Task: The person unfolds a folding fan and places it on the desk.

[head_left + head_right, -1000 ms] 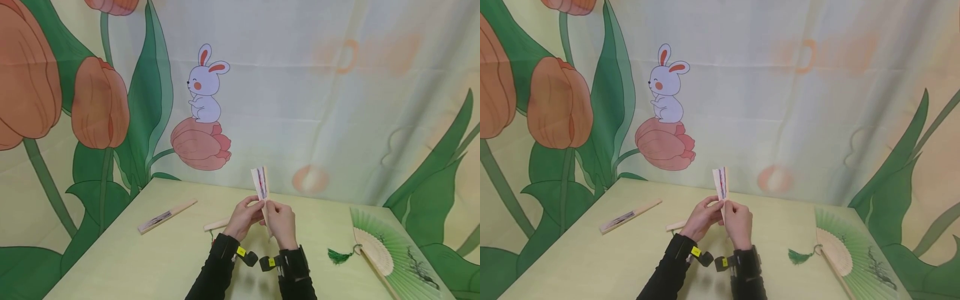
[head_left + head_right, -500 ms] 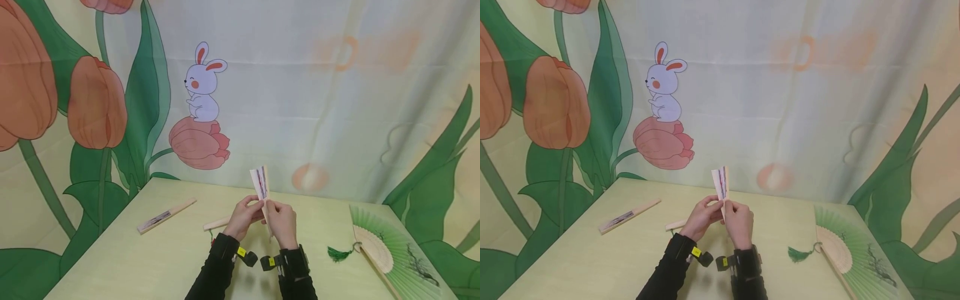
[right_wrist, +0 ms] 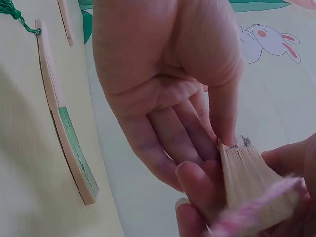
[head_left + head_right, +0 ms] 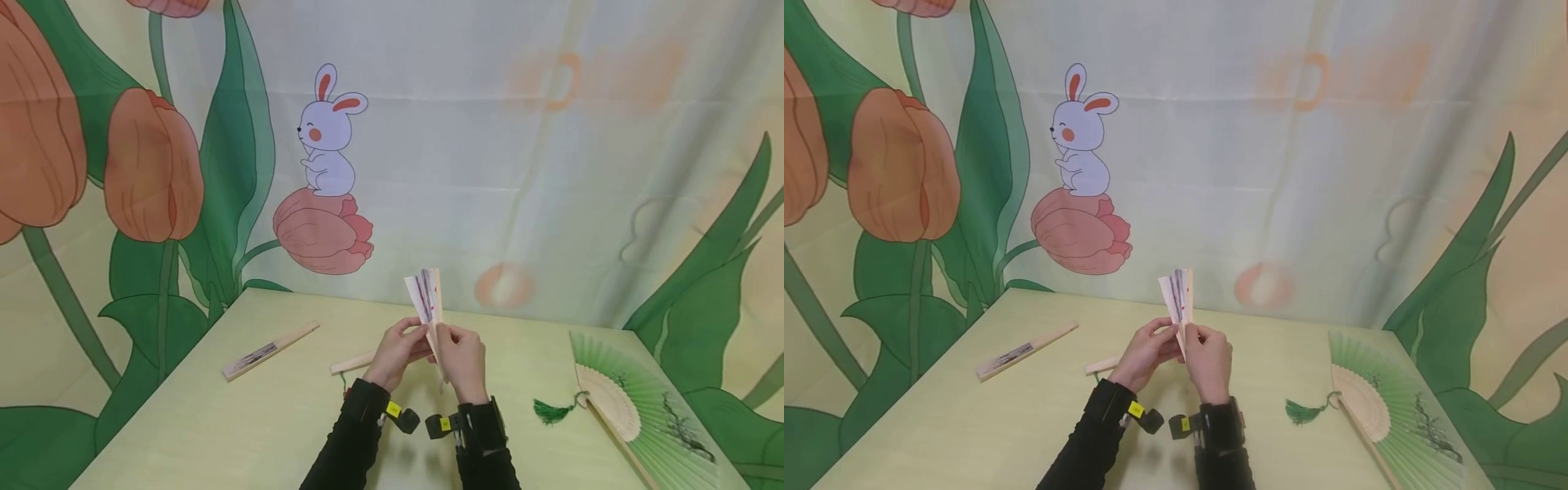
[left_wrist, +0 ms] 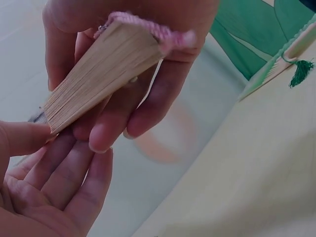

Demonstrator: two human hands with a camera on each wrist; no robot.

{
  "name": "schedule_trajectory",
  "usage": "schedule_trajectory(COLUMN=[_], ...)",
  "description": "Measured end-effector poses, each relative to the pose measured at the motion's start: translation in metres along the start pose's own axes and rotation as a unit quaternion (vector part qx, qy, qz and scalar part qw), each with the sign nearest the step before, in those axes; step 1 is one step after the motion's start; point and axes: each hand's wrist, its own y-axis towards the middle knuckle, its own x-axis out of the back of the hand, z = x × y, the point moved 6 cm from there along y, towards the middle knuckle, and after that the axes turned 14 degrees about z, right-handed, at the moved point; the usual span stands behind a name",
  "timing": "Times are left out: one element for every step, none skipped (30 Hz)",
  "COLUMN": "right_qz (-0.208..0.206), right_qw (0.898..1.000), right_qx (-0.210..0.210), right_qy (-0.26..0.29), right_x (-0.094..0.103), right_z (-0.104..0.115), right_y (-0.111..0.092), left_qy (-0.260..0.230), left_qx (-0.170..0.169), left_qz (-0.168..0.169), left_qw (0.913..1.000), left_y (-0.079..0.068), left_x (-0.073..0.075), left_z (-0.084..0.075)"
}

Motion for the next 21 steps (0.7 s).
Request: schedule_trajectory(right_qz=[-0.003,-0.008,-0.012,-0.017,-0.02,-0.023,-0.026,-0.026,-0.023,-0.02,-0.016,-0.011,-0.008,-0.004,-0.001,0.001,0.002,0.003,0.004,0.005,0.006], right_qw=[1.0,1.0,1.0,0.999,0.999,0.999,0.999,0.999,0.999,0.999,1.0,1.0,1.0,1.0,1.0,1.0,1.0,1.0,0.999,0.999,0.999], right_qx=[0.0,0.002,0.004,0.005,0.006,0.008,0.009,0.009,0.007,0.005,0.002,0.0,-0.003,-0.007,-0.01,-0.012,-0.015,-0.018,-0.02,-0.022,-0.024], right_qy=[-0.005,-0.014,-0.023,-0.03,-0.037,-0.042,-0.047,-0.047,-0.042,-0.035,-0.027,-0.018,-0.01,-0.001,0.007,0.014,0.02,0.025,0.029,0.035,0.041], right_x=[0.001,0.002,0.004,0.005,0.006,0.007,0.008,0.009,0.01,0.01,0.01,0.01,0.011,0.011,0.011,0.011,0.011,0.011,0.011,0.011,0.011], right_z=[0.0,0.0,0.0,0.0,0.0,0.0,0.0,0.0,-0.001,-0.002,-0.002,-0.003,-0.004,-0.005,-0.006,-0.006,-0.007,-0.007,-0.008,-0.008,-0.009], right_y=[0.0,0.0,0.0,0.0,0.0,0.0,0.0,0.0,0.001,0.001,0.001,0.001,0.001,0.001,0.001,0.001,0.002,0.002,0.002,0.003,0.003], left_qy=[0.0,0.0,-0.001,-0.002,-0.004,-0.007,-0.008,-0.01,-0.012,-0.013,-0.013,-0.013,-0.013,-0.013,-0.014,-0.014,-0.016,-0.017,-0.017,-0.016,-0.018], left_qx=[0.0,0.0,0.0,0.0,-0.001,-0.001,-0.002,-0.002,-0.001,0.0,0.001,0.002,0.003,0.004,0.005,0.006,0.007,0.008,0.009,0.009,0.01], left_qz=[-0.002,-0.005,-0.006,-0.008,-0.009,-0.009,-0.009,-0.01,-0.009,-0.009,-0.009,-0.009,-0.008,-0.008,-0.007,-0.007,-0.006,-0.006,-0.006,-0.006,-0.007], left_qw=[1.0,1.0,1.0,1.0,0.9999,0.9999,0.9999,0.9999,0.9999,0.9999,0.9999,0.9999,0.9999,0.9999,0.9999,0.9999,0.9998,0.9998,0.9998,0.9998,0.9998], left_y=[0.0,0.0,0.001,0.001,0.001,0.001,0.001,0.002,0.002,0.002,0.001,0.001,0.001,0.001,0.001,0.001,0.001,0.001,0.001,0.001,0.002], left_x=[0.001,0.001,0.002,0.002,0.003,0.003,0.004,0.004,0.004,0.004,0.005,0.005,0.005,0.005,0.005,0.005,0.005,0.005,0.005,0.005,0.005], left_z=[0.0,0.0,0.001,0.001,0.001,0.001,0.001,0.001,0.001,0.001,0.001,0.001,0.001,0.001,0.001,0.0,0.001,0.001,0.0,0.001,0.001])
